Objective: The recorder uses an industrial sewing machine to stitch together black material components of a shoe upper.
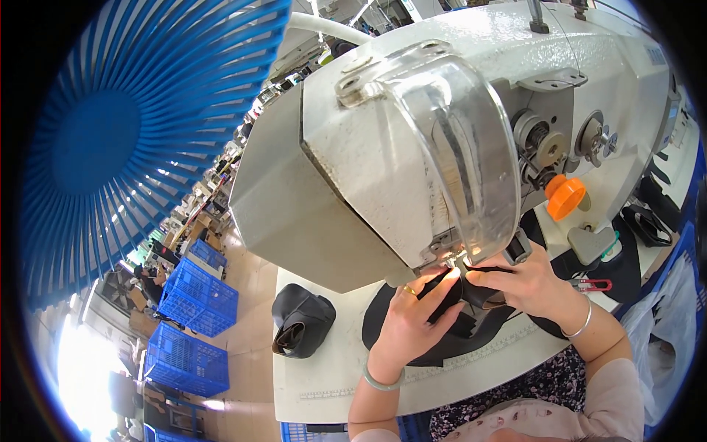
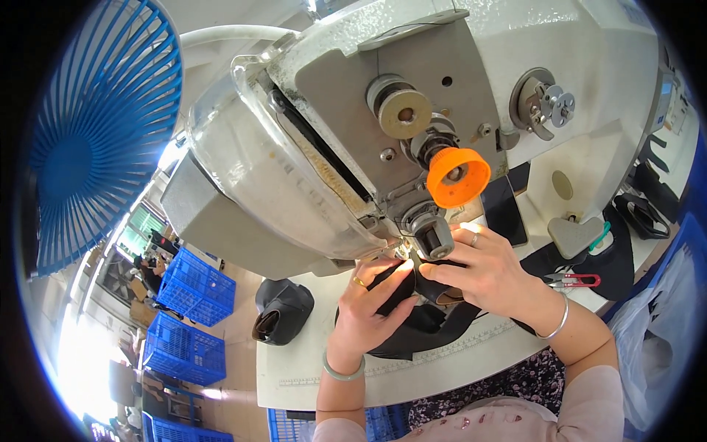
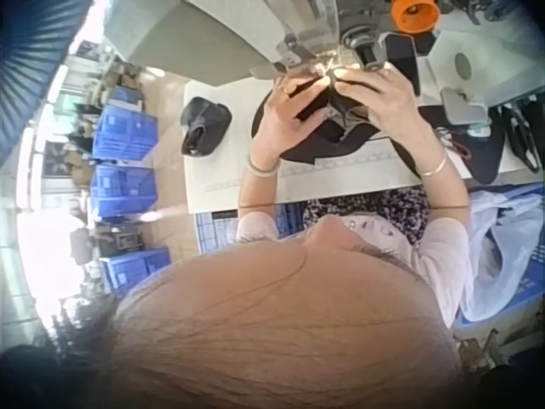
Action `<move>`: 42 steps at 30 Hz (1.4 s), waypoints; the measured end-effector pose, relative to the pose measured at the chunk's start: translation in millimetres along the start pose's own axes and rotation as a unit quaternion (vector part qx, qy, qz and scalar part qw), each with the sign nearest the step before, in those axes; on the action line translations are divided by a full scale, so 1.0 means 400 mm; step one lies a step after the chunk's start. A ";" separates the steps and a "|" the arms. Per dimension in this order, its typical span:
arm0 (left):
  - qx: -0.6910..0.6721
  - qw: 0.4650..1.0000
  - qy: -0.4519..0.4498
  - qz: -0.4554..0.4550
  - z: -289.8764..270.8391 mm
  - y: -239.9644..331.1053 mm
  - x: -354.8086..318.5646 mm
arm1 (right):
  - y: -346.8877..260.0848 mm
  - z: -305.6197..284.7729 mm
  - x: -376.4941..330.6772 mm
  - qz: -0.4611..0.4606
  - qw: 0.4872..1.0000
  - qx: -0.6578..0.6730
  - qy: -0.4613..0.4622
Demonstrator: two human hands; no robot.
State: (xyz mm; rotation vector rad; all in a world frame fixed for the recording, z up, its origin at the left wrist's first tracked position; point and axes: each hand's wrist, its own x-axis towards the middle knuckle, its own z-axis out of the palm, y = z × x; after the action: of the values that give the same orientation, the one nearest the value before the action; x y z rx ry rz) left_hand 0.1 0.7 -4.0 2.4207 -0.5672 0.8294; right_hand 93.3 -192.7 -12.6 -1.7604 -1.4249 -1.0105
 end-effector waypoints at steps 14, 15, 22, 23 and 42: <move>0.056 0.997 0.015 0.044 0.011 0.009 -0.008 | 0.025 0.011 -0.009 0.018 0.998 0.058 0.026; 0.066 0.997 0.015 0.048 0.012 0.008 -0.008 | 0.023 0.011 -0.008 0.019 0.998 0.047 0.030; 0.122 0.991 0.031 0.049 0.040 0.013 -0.027 | -0.096 -0.053 -0.074 0.065 0.998 -0.005 0.020; 0.101 0.992 0.050 0.051 0.054 0.003 -0.033 | -0.121 -0.054 -0.080 0.064 0.998 -0.007 0.019; -0.049 0.998 0.032 -0.004 0.012 0.014 -0.011 | -0.109 0.043 -0.056 0.477 0.775 0.403 -0.092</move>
State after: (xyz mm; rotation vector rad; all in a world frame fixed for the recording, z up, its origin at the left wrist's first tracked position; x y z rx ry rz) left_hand -4.1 -5.5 -8.4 2.2984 -0.5595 0.8510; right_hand 51.0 -179.9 -39.9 -1.5500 -0.6477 0.3106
